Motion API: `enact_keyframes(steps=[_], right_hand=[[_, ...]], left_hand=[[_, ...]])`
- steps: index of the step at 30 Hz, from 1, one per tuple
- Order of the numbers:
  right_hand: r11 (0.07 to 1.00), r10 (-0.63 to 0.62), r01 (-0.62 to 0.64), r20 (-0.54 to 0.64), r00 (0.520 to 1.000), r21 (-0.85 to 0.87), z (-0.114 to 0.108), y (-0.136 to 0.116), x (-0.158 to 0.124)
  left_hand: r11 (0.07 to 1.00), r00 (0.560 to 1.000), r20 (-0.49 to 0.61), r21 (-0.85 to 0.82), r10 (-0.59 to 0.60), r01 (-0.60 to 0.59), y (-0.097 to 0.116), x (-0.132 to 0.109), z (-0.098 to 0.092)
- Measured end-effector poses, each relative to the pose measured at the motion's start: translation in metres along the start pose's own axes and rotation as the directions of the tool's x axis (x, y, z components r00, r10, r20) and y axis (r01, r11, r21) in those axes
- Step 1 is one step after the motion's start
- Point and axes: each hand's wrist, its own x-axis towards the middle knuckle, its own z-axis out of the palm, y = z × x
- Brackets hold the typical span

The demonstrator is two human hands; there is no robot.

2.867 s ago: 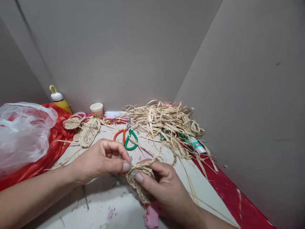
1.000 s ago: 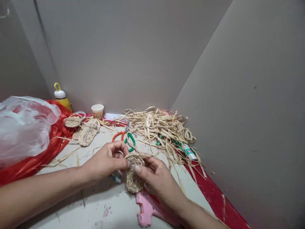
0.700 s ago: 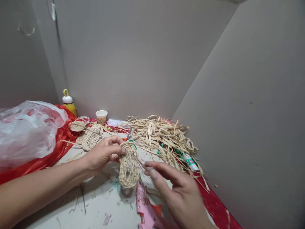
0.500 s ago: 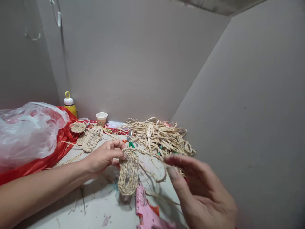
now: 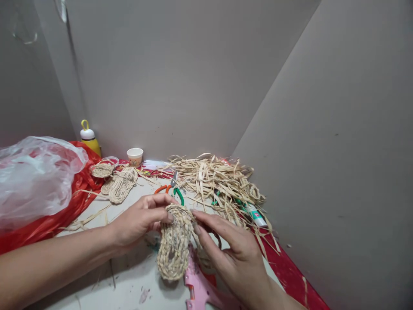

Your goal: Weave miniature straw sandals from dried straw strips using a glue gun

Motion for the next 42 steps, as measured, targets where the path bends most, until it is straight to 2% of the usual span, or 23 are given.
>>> enact_keyframes(steps=[5,11,14,18,22,26,29,33,38,40,42], right_hand=[[0.996,0.073,-0.071,-0.040,0.997,0.050,0.004,-0.006,0.000],[0.987,0.093,-0.092,0.000,0.996,0.133,0.007,-0.009,-0.004],[0.961,0.170,-0.170,0.020,0.985,0.219,0.009,-0.009,-0.004],[0.883,0.335,-0.332,0.048,0.941,0.331,0.014,-0.011,-0.005],[0.792,0.442,-0.441,0.101,0.891,0.422,0.019,-0.013,-0.005],[0.649,0.558,-0.536,0.142,0.818,0.539,0.021,-0.011,-0.004],[0.558,0.611,-0.553,0.146,0.778,0.618,0.021,-0.008,-0.003],[0.500,0.653,-0.524,0.097,0.751,0.690,0.019,-0.005,-0.003],[0.413,0.689,-0.533,0.130,0.713,0.738,0.020,-0.010,0.000],[0.403,0.685,-0.542,0.150,0.713,0.737,0.022,-0.012,0.000],[0.438,0.672,-0.543,0.140,0.727,0.717,0.024,-0.012,-0.001]], left_hand=[[0.999,1.000,-0.022,-0.052,0.011,-0.012,-0.001,-0.001,0.001],[0.999,0.996,-0.077,-0.036,0.039,-0.042,-0.003,-0.002,0.001],[0.997,0.993,-0.091,0.003,0.078,-0.078,-0.005,-0.003,0.001],[0.991,0.982,-0.143,0.070,0.121,-0.112,-0.006,-0.004,0.003],[0.990,0.977,-0.164,0.055,0.135,-0.128,-0.006,-0.004,0.006],[0.984,0.972,-0.157,0.056,0.175,-0.168,-0.007,-0.005,0.006],[0.983,0.977,-0.112,0.071,0.179,-0.172,-0.006,-0.004,0.003],[0.988,0.987,-0.074,0.066,0.141,-0.136,-0.006,-0.001,-0.003],[0.996,0.996,0.035,-0.005,0.087,-0.087,-0.019,0.005,0.000],[0.996,0.995,0.044,-0.032,0.086,-0.085,-0.026,0.007,0.003],[0.996,0.996,0.006,-0.030,0.090,-0.090,-0.029,0.008,0.005]])
